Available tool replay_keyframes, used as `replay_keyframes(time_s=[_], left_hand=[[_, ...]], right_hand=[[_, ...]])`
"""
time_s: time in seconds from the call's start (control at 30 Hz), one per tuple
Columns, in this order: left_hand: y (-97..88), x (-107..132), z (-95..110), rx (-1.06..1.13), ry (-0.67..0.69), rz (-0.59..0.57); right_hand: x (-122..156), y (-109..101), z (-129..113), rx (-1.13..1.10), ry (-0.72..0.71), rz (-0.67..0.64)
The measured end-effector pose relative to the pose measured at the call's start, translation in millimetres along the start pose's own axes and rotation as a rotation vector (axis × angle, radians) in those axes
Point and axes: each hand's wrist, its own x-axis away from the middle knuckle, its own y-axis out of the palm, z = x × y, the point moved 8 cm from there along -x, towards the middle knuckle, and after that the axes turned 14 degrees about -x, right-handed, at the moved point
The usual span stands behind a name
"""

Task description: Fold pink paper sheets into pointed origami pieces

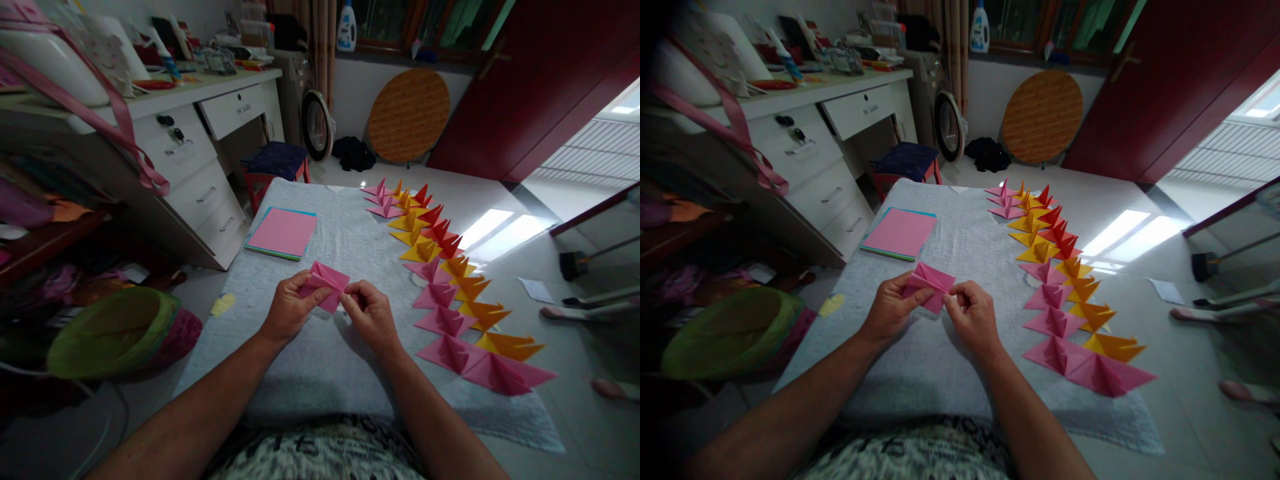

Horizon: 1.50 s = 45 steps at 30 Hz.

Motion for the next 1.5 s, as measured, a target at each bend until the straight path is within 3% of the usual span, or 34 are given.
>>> replay_keyframes(time_s=[0.27, 0.53, 0.73, 0.97, 1.2, 1.5], left_hand=[[4.4, 0.8, -3.9, 0.069, -0.026, 0.015], [7.3, -1.5, -5.7, 0.272, -0.127, -0.04], [4.5, -2.0, -14.4, 0.176, -0.145, -0.048], [3.6, -1.0, -4.9, 0.072, -0.081, -0.052], [-5.7, -3.3, -8.4, 0.04, -0.074, -0.01], [-4.0, -3.8, -5.2, 0.033, -0.08, -0.005]], right_hand=[[-1.3, 5.6, 20.3, -0.188, 0.203, -0.004], [0.6, 14.5, 19.5, -0.321, 0.228, -0.104], [3.0, 27.8, 22.7, -0.37, 0.256, -0.211], [2.5, 29.3, 26.4, -0.362, 0.246, -0.213], [5.1, 31.5, 25.6, -0.326, 0.26, -0.257], [4.2, 29.6, 35.5, -0.329, 0.316, -0.189]])
